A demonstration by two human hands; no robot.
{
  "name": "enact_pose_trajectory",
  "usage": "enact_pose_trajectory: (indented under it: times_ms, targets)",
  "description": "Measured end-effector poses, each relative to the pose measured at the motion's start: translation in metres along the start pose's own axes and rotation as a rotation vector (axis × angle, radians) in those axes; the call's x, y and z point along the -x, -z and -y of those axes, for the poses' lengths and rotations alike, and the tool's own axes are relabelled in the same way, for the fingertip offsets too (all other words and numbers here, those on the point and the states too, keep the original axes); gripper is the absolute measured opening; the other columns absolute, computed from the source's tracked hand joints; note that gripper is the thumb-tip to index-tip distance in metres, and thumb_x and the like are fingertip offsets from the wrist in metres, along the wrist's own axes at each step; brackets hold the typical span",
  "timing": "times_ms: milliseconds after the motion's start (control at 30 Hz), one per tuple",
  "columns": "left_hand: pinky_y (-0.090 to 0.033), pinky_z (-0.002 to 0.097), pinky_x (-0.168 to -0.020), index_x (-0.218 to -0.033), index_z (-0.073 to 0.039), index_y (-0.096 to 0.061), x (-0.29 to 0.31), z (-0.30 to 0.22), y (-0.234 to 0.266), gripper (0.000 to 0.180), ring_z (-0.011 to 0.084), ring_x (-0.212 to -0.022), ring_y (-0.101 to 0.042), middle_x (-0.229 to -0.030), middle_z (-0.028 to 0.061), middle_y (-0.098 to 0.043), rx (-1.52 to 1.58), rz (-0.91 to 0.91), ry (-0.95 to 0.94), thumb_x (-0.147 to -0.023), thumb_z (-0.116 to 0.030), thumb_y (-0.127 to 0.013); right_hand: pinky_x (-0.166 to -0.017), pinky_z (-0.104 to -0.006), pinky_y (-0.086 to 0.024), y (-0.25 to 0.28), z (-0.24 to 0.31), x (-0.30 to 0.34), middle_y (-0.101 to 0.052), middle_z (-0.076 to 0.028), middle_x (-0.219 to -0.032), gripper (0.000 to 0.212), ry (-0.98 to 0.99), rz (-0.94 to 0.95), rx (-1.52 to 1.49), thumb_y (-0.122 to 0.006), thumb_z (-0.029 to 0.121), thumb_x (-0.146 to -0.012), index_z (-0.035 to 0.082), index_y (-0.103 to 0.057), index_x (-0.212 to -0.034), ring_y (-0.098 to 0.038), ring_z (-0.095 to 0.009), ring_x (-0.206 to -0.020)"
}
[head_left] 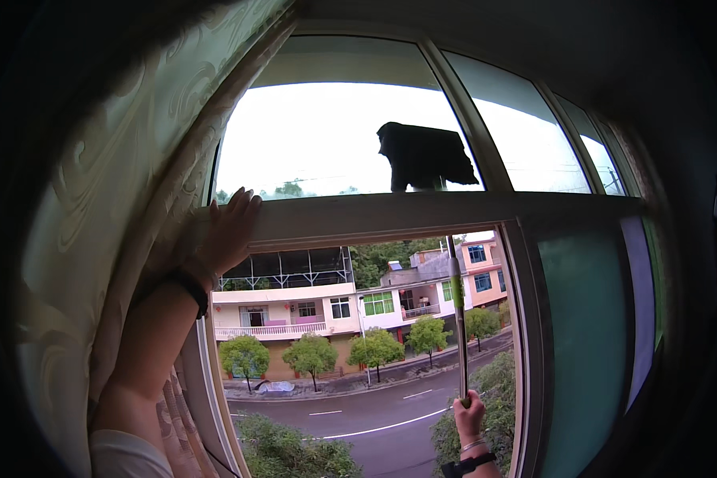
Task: The person wraps a cloth around a squeegee and uses the tool to wipe the upper and lower panes of a window.
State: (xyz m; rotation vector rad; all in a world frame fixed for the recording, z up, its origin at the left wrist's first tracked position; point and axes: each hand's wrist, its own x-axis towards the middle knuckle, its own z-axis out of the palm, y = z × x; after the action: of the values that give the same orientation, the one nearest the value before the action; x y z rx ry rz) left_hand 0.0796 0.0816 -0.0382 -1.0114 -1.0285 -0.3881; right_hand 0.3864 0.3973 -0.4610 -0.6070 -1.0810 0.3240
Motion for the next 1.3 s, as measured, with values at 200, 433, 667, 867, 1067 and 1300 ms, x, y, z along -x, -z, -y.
enact_pose_trajectory:
  times_ms: [200, 433, 667, 867, 1067, 1300]
  targets:
    - [-0.029, 0.0653, -0.093, -0.126, -0.005, -0.034, -0.004, -0.004, -0.001, 0.069, 0.0298, -0.130, -0.030, -0.133, 0.0145, -0.035, 0.043, 0.002, 0.001, -0.067, -0.010, -0.070, -0.054, -0.0335, -0.044, -0.089, 0.107, -0.148, -0.057, -0.011, -0.063, 0.018, 0.160, -0.001, -0.063, -0.063, 0.012, -0.072, -0.001, -0.058, -0.083, -0.056, -0.021, -0.057]
    - [-0.029, 0.0654, -0.094, -0.126, -0.007, -0.035, -0.004, 0.000, -0.005, 0.067, 0.0282, -0.131, -0.028, -0.135, 0.0130, -0.034, -0.001, 0.007, 0.033, -0.068, -0.008, -0.069, -0.066, -0.0414, -0.049, -0.196, 0.220, -0.211, -0.063, -0.018, -0.073, 0.019, 0.385, 0.022, -0.043, -0.060, 0.013, -0.071, 0.001, -0.058, -0.085, -0.063, -0.035, -0.071]
    - [-0.029, 0.0642, -0.095, -0.126, -0.006, -0.036, -0.008, -0.006, -0.003, 0.063, 0.0282, -0.131, -0.030, -0.134, 0.0134, -0.036, 0.011, -0.023, 0.025, -0.070, -0.005, -0.065, -0.061, -0.0402, -0.048, -0.208, 0.217, -0.157, -0.062, -0.015, -0.070, 0.019, 0.403, 0.136, -0.155, -0.060, 0.011, -0.072, 0.001, -0.057, -0.088, -0.062, -0.032, -0.065]
    - [-0.028, 0.0651, -0.094, -0.125, -0.005, -0.038, -0.003, -0.001, -0.007, 0.057, 0.0288, -0.130, -0.030, -0.132, 0.0144, -0.038, -0.016, -0.047, 0.033, -0.072, -0.002, -0.059, -0.050, -0.0307, -0.041, -0.128, 0.123, 0.004, -0.051, -0.005, -0.057, 0.018, 0.141, 0.222, -0.184, -0.064, 0.011, -0.072, 0.002, -0.057, -0.086, -0.050, -0.015, -0.051]
    - [-0.029, 0.0653, -0.094, -0.125, -0.005, -0.038, 0.000, 0.002, -0.007, 0.057, 0.0283, -0.130, -0.030, -0.132, 0.0140, -0.038, -0.002, -0.067, 0.031, -0.072, -0.002, -0.059, -0.050, -0.0272, -0.040, -0.089, 0.043, 0.113, -0.046, -0.002, -0.055, 0.019, -0.071, 0.201, -0.153, -0.067, 0.013, -0.068, 0.003, -0.055, -0.078, -0.046, -0.011, -0.052]
    - [-0.029, 0.0647, -0.094, -0.127, -0.007, -0.037, -0.001, 0.001, -0.013, 0.065, 0.0266, -0.132, -0.027, -0.134, 0.0124, -0.036, -0.050, -0.036, 0.035, -0.068, -0.005, -0.065, -0.049, -0.0317, -0.041, -0.152, 0.178, -0.045, -0.053, -0.005, -0.057, 0.014, 0.143, 0.183, -0.174, -0.064, 0.012, -0.070, 0.002, -0.057, -0.079, -0.051, -0.016, -0.051]
